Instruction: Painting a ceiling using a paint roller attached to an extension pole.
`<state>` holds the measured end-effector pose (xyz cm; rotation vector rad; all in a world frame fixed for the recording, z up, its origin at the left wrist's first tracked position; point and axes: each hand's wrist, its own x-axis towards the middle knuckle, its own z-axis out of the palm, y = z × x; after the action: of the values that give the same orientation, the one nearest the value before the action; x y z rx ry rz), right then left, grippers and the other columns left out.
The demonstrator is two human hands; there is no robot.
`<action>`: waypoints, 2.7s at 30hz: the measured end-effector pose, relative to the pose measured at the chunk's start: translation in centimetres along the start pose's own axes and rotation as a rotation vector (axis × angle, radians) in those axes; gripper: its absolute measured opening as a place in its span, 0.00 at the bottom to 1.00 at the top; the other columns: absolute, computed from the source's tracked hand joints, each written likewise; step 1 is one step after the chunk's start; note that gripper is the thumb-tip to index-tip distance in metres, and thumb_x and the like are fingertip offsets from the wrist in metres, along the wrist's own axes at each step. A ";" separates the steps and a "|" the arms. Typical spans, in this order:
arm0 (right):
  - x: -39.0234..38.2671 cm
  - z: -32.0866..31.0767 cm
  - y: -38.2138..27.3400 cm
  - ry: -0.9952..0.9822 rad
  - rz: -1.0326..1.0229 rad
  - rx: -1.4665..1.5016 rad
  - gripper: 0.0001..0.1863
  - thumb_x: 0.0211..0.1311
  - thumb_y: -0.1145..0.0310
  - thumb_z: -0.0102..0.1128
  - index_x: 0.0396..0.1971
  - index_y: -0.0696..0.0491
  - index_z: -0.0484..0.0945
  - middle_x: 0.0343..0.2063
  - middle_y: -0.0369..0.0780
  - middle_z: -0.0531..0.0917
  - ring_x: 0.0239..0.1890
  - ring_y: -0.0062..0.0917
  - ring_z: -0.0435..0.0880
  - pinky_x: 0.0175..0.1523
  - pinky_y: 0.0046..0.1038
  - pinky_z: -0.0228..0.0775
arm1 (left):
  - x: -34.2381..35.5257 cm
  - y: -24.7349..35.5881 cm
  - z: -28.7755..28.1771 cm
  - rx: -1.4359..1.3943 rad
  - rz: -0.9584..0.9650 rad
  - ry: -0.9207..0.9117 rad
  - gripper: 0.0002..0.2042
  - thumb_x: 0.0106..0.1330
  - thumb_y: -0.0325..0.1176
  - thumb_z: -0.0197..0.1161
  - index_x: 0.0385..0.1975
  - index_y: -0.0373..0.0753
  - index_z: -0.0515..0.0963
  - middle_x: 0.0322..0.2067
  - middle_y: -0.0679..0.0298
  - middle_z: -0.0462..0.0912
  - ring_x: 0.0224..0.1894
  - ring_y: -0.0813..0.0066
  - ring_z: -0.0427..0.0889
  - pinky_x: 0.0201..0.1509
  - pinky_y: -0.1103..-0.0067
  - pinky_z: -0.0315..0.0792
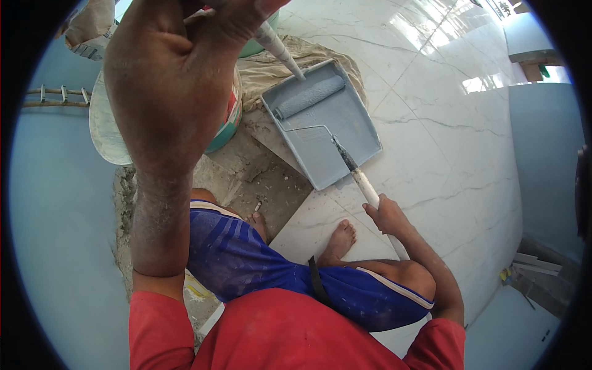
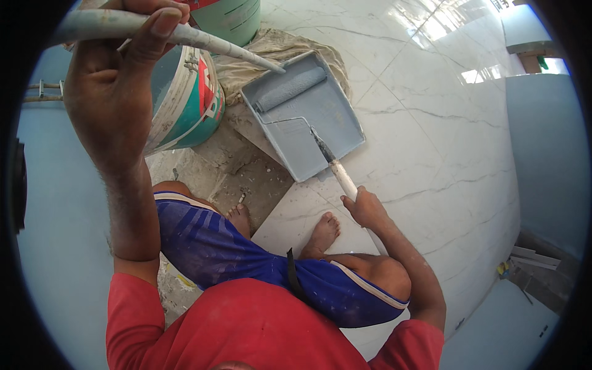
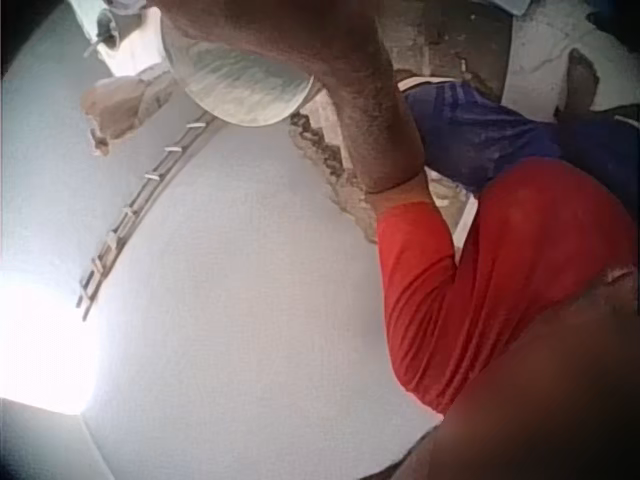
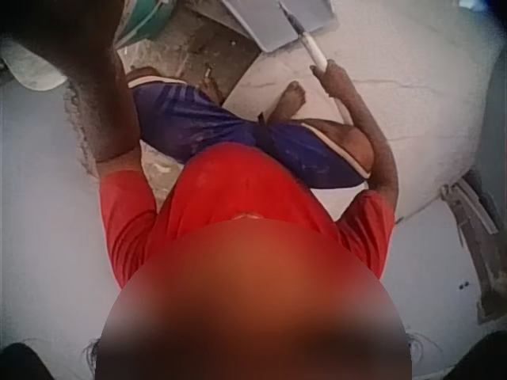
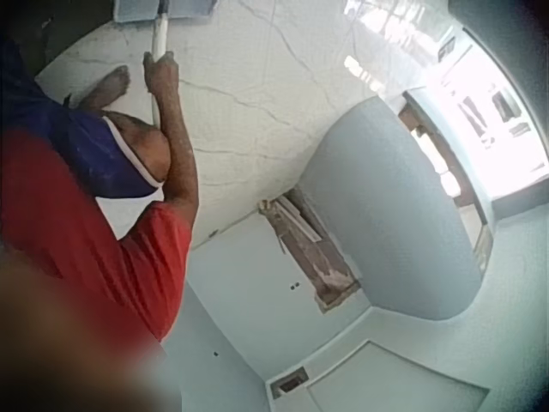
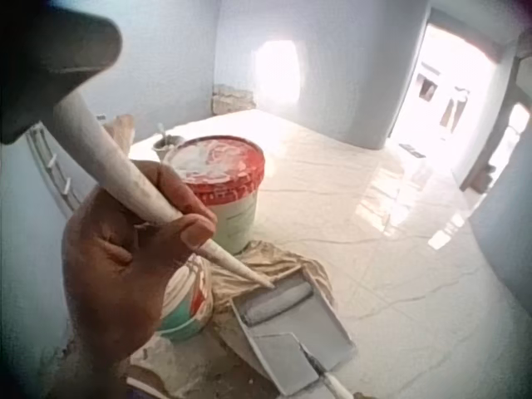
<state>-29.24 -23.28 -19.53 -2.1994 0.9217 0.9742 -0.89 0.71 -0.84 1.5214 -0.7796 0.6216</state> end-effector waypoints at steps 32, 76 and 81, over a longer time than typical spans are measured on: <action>-4.4 1.9 6.4 -0.039 -0.086 0.328 0.25 0.66 0.55 0.62 0.52 0.59 0.71 0.28 0.50 0.83 0.24 0.37 0.85 0.28 0.35 0.76 | 0.2 0.1 0.5 0.055 -0.359 -0.143 0.08 0.68 0.29 0.66 0.39 0.36 0.74 0.29 0.67 0.77 0.31 0.81 0.75 0.37 0.80 0.72; -6.1 4.1 9.3 0.126 0.054 -0.062 0.25 0.66 0.47 0.58 0.38 0.59 0.75 0.27 0.56 0.83 0.35 0.54 0.84 0.37 0.50 0.74 | 5.7 2.0 -4.0 0.046 -0.245 0.087 0.12 0.67 0.29 0.66 0.45 0.32 0.74 0.32 0.55 0.84 0.33 0.69 0.88 0.38 0.75 0.87; -5.8 4.0 8.5 0.132 0.078 -0.062 0.26 0.66 0.46 0.58 0.37 0.59 0.75 0.27 0.57 0.83 0.34 0.54 0.84 0.37 0.50 0.74 | 5.9 1.0 -6.3 0.041 -0.258 -0.120 0.13 0.70 0.32 0.63 0.49 0.32 0.76 0.39 0.53 0.86 0.43 0.65 0.87 0.48 0.75 0.85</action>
<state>-40.28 -23.57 -19.01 -2.3182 1.0572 0.9128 2.35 6.24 4.97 1.6751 -0.6497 0.3593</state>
